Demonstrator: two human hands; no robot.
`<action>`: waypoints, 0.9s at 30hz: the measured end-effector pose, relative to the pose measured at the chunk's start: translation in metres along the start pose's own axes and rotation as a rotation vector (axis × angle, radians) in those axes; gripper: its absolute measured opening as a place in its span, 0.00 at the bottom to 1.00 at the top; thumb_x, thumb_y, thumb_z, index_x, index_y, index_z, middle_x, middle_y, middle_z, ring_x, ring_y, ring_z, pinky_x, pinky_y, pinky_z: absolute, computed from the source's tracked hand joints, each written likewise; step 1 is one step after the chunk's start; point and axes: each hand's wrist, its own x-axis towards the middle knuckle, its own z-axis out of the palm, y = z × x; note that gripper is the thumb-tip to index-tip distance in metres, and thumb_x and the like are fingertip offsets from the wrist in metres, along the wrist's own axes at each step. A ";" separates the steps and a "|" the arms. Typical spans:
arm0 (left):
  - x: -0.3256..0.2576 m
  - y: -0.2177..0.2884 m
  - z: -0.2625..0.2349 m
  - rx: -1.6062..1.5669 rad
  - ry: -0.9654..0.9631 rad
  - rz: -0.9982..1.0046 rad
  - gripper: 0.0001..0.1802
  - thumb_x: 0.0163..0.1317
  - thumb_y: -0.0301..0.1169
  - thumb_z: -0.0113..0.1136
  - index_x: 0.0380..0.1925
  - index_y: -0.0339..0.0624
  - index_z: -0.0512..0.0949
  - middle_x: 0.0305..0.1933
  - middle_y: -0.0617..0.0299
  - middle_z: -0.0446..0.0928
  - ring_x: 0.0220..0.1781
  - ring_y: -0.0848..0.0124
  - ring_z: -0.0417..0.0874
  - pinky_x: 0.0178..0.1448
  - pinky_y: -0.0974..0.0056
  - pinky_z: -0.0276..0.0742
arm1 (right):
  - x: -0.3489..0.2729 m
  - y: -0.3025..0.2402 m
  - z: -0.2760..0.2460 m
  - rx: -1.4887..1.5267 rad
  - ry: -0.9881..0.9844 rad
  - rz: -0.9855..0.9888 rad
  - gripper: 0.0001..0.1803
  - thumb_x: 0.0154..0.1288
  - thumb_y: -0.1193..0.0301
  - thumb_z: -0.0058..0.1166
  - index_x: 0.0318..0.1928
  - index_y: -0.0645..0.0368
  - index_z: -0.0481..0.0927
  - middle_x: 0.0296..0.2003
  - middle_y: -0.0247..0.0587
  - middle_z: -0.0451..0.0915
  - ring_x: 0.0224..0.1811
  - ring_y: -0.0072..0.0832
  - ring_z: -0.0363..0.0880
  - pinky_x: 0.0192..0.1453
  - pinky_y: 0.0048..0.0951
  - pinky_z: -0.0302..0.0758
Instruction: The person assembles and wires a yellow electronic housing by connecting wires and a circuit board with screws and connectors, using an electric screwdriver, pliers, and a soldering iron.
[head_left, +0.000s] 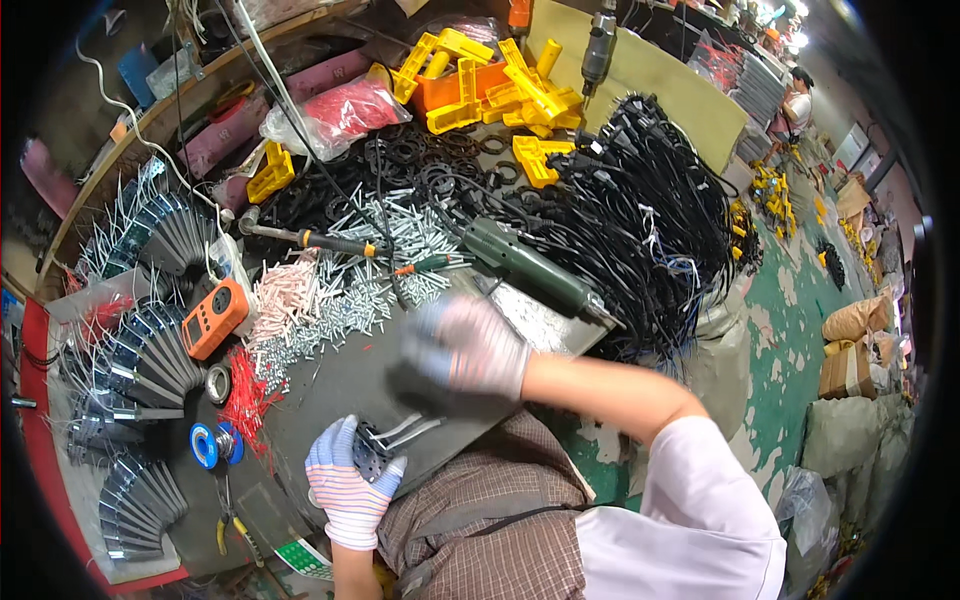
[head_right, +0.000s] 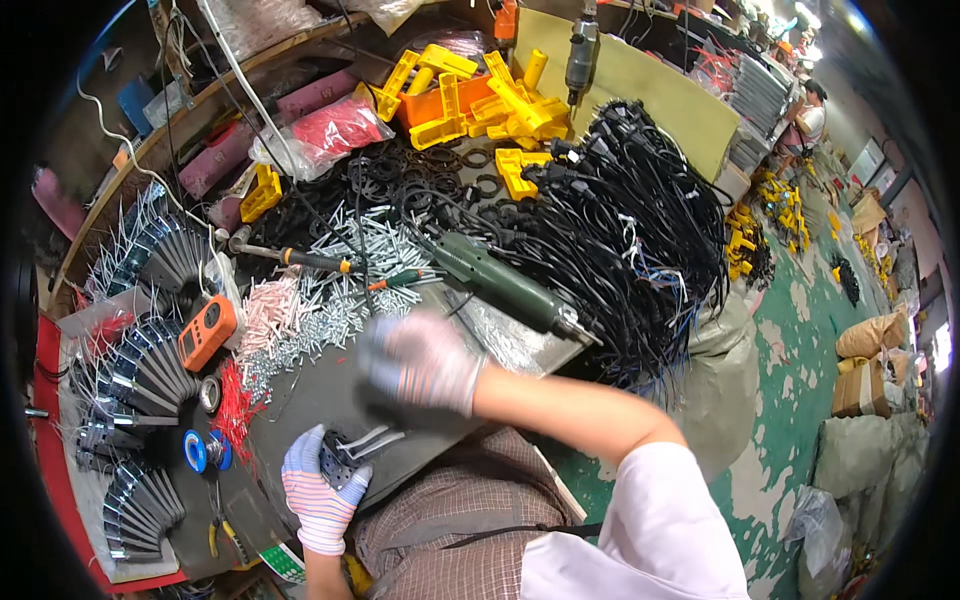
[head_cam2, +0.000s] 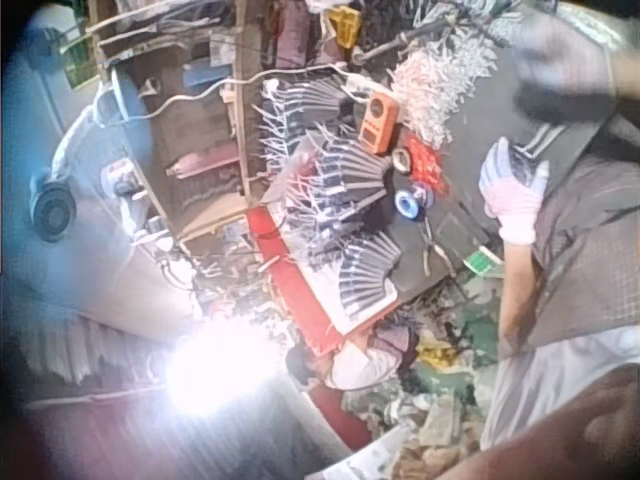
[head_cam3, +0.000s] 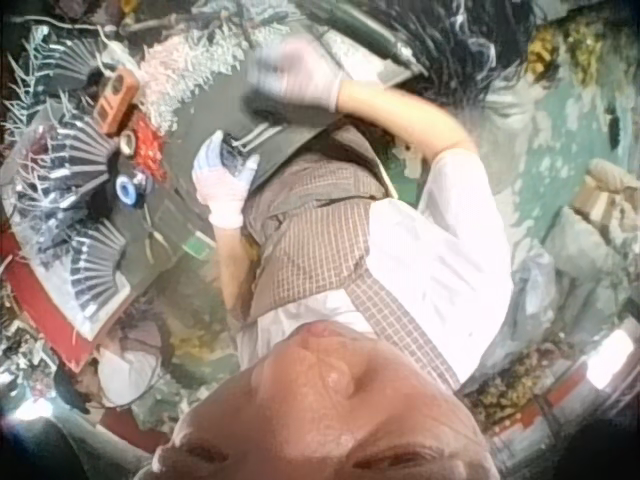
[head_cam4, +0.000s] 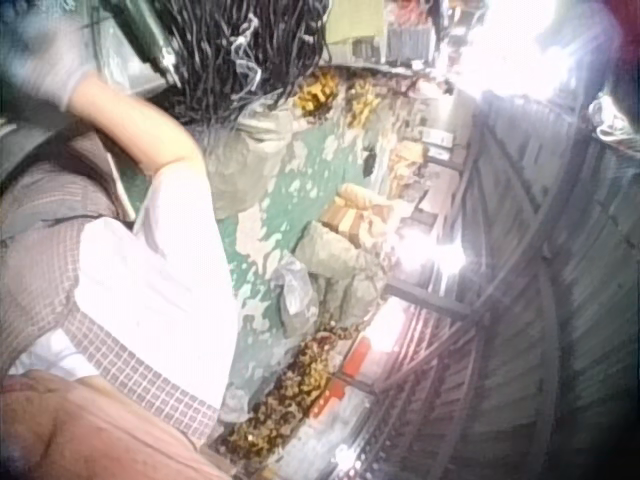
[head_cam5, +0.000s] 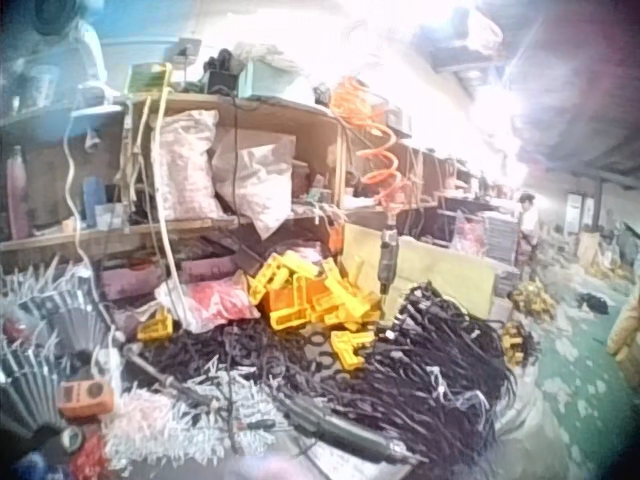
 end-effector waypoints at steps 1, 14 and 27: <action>0.001 0.003 -0.001 0.011 0.020 0.016 0.41 0.38 0.49 0.72 0.53 0.41 0.72 0.52 0.50 0.74 0.54 0.52 0.73 0.60 0.51 0.67 | 0.025 0.029 -0.012 -0.033 0.227 -0.061 0.10 0.58 0.65 0.56 0.32 0.59 0.81 0.27 0.46 0.79 0.32 0.44 0.79 0.36 0.36 0.77; 0.004 0.002 -0.007 0.018 -0.068 -0.010 0.43 0.39 0.52 0.71 0.54 0.42 0.70 0.54 0.50 0.71 0.55 0.51 0.71 0.60 0.50 0.65 | 0.136 0.215 -0.121 -1.068 0.033 0.831 0.17 0.55 0.67 0.51 0.47 0.54 0.81 0.48 0.48 0.81 0.53 0.45 0.79 0.55 0.43 0.68; 0.065 0.042 -0.048 -1.883 0.112 -0.790 0.37 0.56 0.34 0.64 0.64 0.40 0.60 0.54 0.50 0.72 0.53 0.54 0.77 0.49 0.47 0.80 | 0.030 -0.042 -0.027 0.820 -0.270 0.283 0.16 0.62 0.67 0.60 0.48 0.60 0.77 0.43 0.36 0.79 0.48 0.25 0.76 0.53 0.31 0.73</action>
